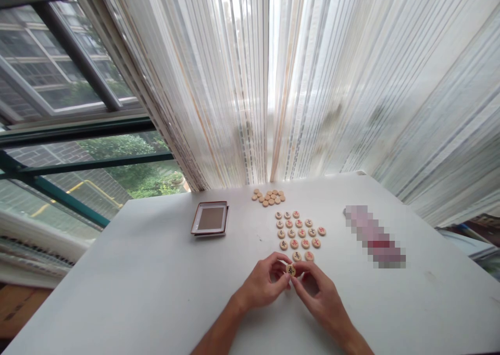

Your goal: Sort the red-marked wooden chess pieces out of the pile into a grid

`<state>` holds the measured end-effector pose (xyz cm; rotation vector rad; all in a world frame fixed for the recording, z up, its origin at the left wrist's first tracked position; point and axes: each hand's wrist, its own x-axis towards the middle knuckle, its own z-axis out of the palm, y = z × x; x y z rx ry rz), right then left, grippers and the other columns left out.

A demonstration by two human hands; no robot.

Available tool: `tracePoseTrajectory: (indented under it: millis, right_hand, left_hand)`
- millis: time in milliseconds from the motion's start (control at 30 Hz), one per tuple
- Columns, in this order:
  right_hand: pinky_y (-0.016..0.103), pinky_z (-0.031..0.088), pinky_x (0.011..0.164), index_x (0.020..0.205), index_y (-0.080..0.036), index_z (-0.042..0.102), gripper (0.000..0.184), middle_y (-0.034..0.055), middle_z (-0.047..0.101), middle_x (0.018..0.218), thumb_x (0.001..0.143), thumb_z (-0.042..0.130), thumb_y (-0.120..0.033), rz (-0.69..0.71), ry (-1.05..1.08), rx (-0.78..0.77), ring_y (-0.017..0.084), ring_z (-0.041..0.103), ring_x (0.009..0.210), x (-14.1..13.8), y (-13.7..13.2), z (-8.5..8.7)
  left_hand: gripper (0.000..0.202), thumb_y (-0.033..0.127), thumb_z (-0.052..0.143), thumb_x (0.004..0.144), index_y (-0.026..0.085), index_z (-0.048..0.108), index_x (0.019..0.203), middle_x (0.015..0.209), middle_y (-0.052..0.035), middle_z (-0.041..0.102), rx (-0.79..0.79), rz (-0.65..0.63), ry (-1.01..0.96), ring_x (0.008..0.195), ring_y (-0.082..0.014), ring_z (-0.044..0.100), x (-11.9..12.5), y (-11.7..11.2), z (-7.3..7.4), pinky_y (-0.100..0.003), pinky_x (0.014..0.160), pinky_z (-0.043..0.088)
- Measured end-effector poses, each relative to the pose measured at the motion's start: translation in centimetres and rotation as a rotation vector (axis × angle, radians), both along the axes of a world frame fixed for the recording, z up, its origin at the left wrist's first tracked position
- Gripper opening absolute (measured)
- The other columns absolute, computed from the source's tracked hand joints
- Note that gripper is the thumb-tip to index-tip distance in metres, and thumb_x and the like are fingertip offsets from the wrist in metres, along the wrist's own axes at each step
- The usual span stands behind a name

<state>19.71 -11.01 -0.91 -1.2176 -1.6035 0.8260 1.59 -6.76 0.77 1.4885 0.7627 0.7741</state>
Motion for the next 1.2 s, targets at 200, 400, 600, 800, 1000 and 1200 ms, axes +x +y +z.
tracePoseTrajectory:
  millis: [200,400,600,800,1000,1200]
  right_hand:
    - [0.028,0.053,0.071,0.099,-0.022,0.062,0.012,0.0037,0.068,0.09,0.093,0.06,-0.033,-0.044,0.017,-0.023,0.019,0.065,0.076,-0.03,-0.1,0.34]
    - [0.027,0.051,0.065,0.087,-0.021,0.062,0.019,0.0021,0.066,0.08,0.087,0.067,-0.039,-0.1,-0.029,-0.046,0.018,0.061,0.069,0.02,-0.03,0.08]
    - [0.028,0.051,0.066,0.086,-0.021,0.061,0.021,0.0024,0.064,0.078,0.091,0.062,-0.041,-0.108,0.012,-0.069,0.018,0.061,0.069,-0.14,-0.03,0.19]
    - [0.03,0.054,0.075,0.1,-0.021,0.06,0.017,0.0056,0.068,0.091,0.094,0.057,-0.037,-0.072,0.095,-0.064,0.02,0.065,0.08,0.02,-0.15,0.28]
    - [0.03,0.055,0.078,0.106,-0.022,0.059,0.015,0.0054,0.068,0.098,0.093,0.058,-0.031,0.002,0.082,-0.039,0.02,0.067,0.084,0.12,-0.21,0.29]
    - [0.029,0.055,0.076,0.106,-0.022,0.06,0.016,0.0054,0.069,0.097,0.094,0.057,-0.031,-0.01,0.039,-0.025,0.019,0.067,0.083,0.05,-0.21,0.37]
  left_hand:
    - [0.027,0.029,0.065,0.087,0.015,0.058,0.11,0.088,-0.0077,0.072,0.078,0.025,0.068,0.073,-0.0146,0.065,0.22,-0.12,-0.17,-0.025,0.068,0.051]
    - [0.024,0.023,0.064,0.085,0.016,0.061,0.109,0.088,-0.0065,0.074,0.126,0.01,0.115,0.07,-0.0127,0.062,0.37,-0.35,-0.62,-0.023,0.066,0.049]
    - [0.024,0.024,0.064,0.086,0.017,0.062,0.108,0.085,-0.0058,0.074,0.149,0.014,0.143,0.068,-0.0122,0.061,0.47,-0.41,-0.52,-0.023,0.066,0.049]
    - [0.028,0.029,0.065,0.088,0.016,0.058,0.111,0.082,-0.0052,0.071,0.122,0.035,0.097,0.068,-0.0127,0.062,0.41,-0.33,-0.35,-0.023,0.065,0.048]
    - [0.028,0.033,0.065,0.088,0.017,0.053,0.108,0.088,-0.0073,0.07,0.053,0.036,0.004,0.073,-0.0148,0.066,0.35,-0.37,-0.53,-0.025,0.067,0.051]
    - [0.028,0.036,0.061,0.092,0.017,0.053,0.111,0.09,-0.0075,0.069,0.017,-0.003,-0.022,0.072,-0.0147,0.067,0.12,-0.1,-0.4,-0.026,0.07,0.052]
